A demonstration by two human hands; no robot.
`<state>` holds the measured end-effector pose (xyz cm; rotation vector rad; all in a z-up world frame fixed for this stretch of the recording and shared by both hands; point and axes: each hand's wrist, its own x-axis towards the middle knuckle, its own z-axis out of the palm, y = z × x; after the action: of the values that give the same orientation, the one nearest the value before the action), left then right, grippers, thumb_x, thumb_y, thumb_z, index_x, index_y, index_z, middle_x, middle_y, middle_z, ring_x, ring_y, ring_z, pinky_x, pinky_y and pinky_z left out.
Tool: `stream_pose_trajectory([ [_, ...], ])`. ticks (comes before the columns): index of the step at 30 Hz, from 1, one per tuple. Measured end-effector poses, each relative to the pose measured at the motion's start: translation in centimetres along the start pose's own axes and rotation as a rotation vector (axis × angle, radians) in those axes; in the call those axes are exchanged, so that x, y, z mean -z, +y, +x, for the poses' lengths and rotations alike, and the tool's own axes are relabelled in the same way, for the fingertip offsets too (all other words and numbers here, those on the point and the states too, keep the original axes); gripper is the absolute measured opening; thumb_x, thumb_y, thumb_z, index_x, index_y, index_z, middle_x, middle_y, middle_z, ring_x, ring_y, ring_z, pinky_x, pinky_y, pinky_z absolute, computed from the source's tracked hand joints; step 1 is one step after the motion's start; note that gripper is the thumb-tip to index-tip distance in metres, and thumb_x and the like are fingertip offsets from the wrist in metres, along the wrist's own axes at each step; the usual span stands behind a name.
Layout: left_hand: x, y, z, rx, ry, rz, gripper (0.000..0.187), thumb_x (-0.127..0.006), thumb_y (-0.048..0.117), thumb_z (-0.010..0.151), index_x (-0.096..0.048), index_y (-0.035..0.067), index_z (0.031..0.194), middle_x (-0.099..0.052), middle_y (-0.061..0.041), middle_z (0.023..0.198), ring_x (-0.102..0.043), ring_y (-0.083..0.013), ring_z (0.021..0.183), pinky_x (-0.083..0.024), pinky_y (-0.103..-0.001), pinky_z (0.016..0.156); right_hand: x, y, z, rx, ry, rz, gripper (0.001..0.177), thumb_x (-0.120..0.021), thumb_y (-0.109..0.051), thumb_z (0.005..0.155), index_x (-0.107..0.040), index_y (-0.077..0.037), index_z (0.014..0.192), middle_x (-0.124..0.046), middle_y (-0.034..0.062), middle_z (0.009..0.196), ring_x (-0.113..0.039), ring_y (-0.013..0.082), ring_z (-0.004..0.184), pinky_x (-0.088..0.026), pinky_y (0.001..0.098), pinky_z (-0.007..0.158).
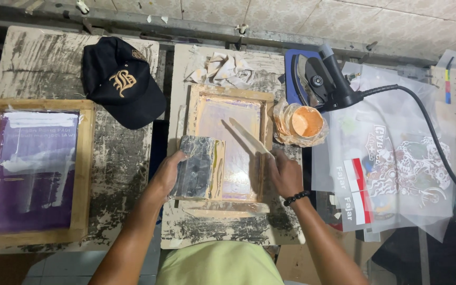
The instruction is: The person uses a squeegee to spread orange ink across a screen printing frame. They then use a spatula to scoop more ink from a container and apply it to the screen before resuming the spreading motion with the squeegee.
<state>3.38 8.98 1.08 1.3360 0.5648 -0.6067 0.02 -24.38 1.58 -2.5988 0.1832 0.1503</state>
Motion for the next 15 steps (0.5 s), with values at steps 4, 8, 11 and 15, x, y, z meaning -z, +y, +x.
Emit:
stream_pose_trajectory([
  [4, 0.2, -0.7, 0.4, -0.013, 0.000, -0.016, 0.054, -0.062, 0.032, 0.085, -0.064, -0.010, 0.120, -0.052, -0.024, 0.121, -0.048, -0.0378, 0.116, -0.034, -0.058, 0.108, -3.8, -1.1, -0.1, -0.186, -0.066, 0.349, 0.034, -0.042, -0.035, 0.108, -0.061, -0.008, 0.106, -0.069, 0.0311, 0.080, -0.068, 0.0545, 0.086, -0.052, 0.0584, 0.077],
  [8, 0.6, -1.7, 1.0, -0.018, 0.007, -0.014, 0.047, -0.064, 0.031, 0.085, -0.067, -0.007, 0.112, -0.055, -0.022, 0.110, -0.052, -0.0360, 0.106, -0.040, -0.055, 0.101, -5.7, -4.7, -0.8, -0.381, -0.182, 0.668, 0.029, -0.041, -0.035, 0.105, -0.058, -0.013, 0.098, -0.060, 0.0142, 0.074, -0.062, 0.0316, 0.073, -0.048, 0.0435, 0.073],
  [11, 0.9, -1.3, 0.2, -0.017, 0.004, -0.018, 0.040, -0.065, 0.030, 0.084, -0.068, -0.004, 0.105, -0.056, -0.019, 0.102, -0.054, -0.0341, 0.099, -0.043, -0.051, 0.097, -8.9, -3.3, -0.3, -0.433, -0.236, 0.681, 0.028, -0.046, -0.040, 0.103, -0.057, -0.016, 0.092, -0.058, 0.0100, 0.067, -0.063, 0.0259, 0.069, -0.050, 0.0367, 0.070],
  [15, 1.8, -2.6, 1.3, -0.009, 0.004, -0.019, 0.039, -0.066, 0.030, 0.084, -0.069, -0.002, 0.104, -0.058, -0.019, 0.099, -0.055, -0.0322, 0.096, -0.045, -0.048, 0.094, -9.6, -3.3, -0.3, -0.405, -0.248, 0.459, 0.037, -0.041, -0.048, 0.106, -0.057, -0.015, 0.105, -0.069, 0.0230, 0.091, -0.069, 0.0402, 0.102, -0.053, 0.0494, 0.093],
])
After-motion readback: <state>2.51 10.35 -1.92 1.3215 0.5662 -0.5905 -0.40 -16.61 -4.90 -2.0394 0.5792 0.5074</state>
